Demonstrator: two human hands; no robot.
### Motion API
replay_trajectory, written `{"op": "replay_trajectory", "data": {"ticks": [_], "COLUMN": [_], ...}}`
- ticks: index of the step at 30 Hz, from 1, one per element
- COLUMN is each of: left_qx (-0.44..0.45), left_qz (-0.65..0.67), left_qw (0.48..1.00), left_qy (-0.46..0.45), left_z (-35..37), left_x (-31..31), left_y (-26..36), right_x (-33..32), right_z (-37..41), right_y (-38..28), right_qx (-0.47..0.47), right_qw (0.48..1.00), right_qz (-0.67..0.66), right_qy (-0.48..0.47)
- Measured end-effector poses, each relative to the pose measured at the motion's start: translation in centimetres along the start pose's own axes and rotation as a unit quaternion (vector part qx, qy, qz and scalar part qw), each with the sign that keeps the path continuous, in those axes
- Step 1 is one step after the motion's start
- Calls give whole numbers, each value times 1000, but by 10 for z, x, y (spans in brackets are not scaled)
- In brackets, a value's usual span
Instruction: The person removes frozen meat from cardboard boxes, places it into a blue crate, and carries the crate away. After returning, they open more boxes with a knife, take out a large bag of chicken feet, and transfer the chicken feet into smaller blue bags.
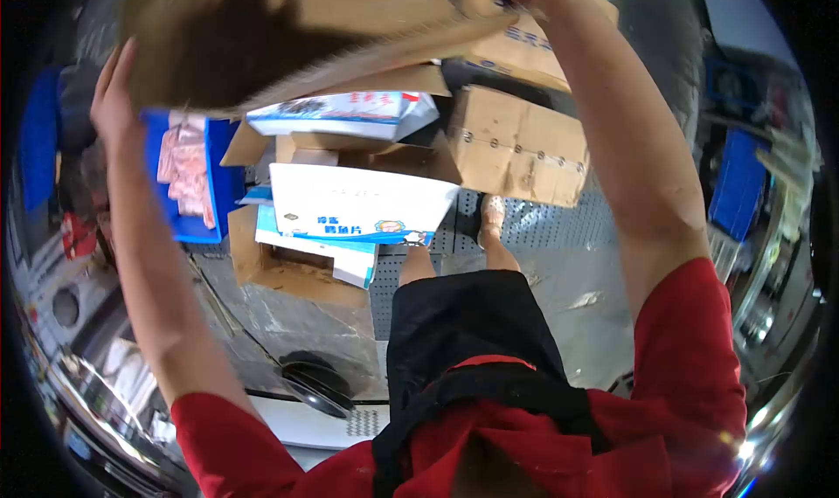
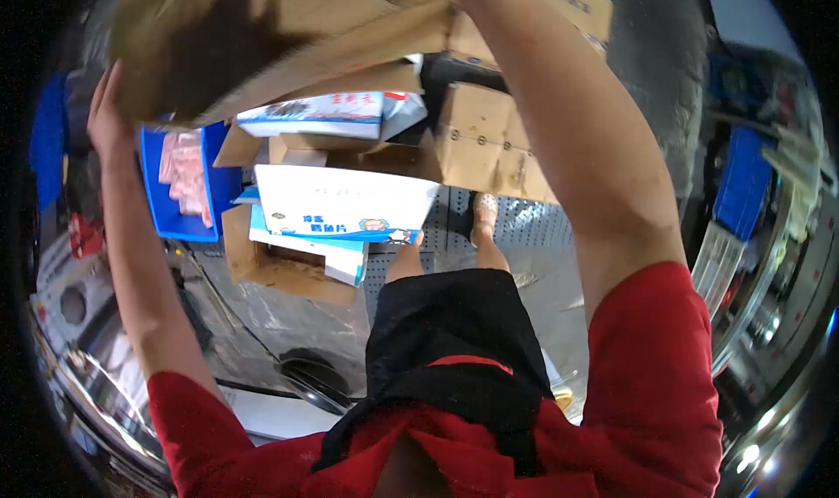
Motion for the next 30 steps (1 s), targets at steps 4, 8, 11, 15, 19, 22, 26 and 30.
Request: {"op": "replay_trajectory", "data": {"ticks": [4,8,11,15,19,22,26,30], "left_qx": [150,-20,-56,-129,-352,-566,-674,-602], "left_qz": [-317,-94,9,-288,-434,-299,-116,100], "left_qw": [926,994,998,947,817,726,645,714], "left_qy": [143,58,12,68,139,251,340,344], "left_z": [-60,-28,7,146,372,500,526,539], "left_x": [-11,-4,-81,-229,-329,-337,-271,-267], "left_y": [-75,-90,-101,-201,-290,-338,-357,-441], "right_x": [86,156,149,100,5,4,164,242], "right_z": [-14,-21,-22,-21,38,118,219,196], "right_y": [19,105,122,95,104,189,198,261], "right_qx": [-20,-6,48,-160,37,-65,-184,0], "right_qw": [980,900,928,957,971,977,880,867], "right_qz": [173,382,293,225,-161,195,344,299], "right_qy": [-92,-212,-227,-86,171,55,-272,-398]}}
Point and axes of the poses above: each hand's wrist, its own z-axis away from the middle knuckle, its own x-axis out of the palm, y = z × x, the point moved 7 cm from there along -z, towards the middle knuckle, and after that the axes turned 6 degrees about z, right-handed, at the moved point
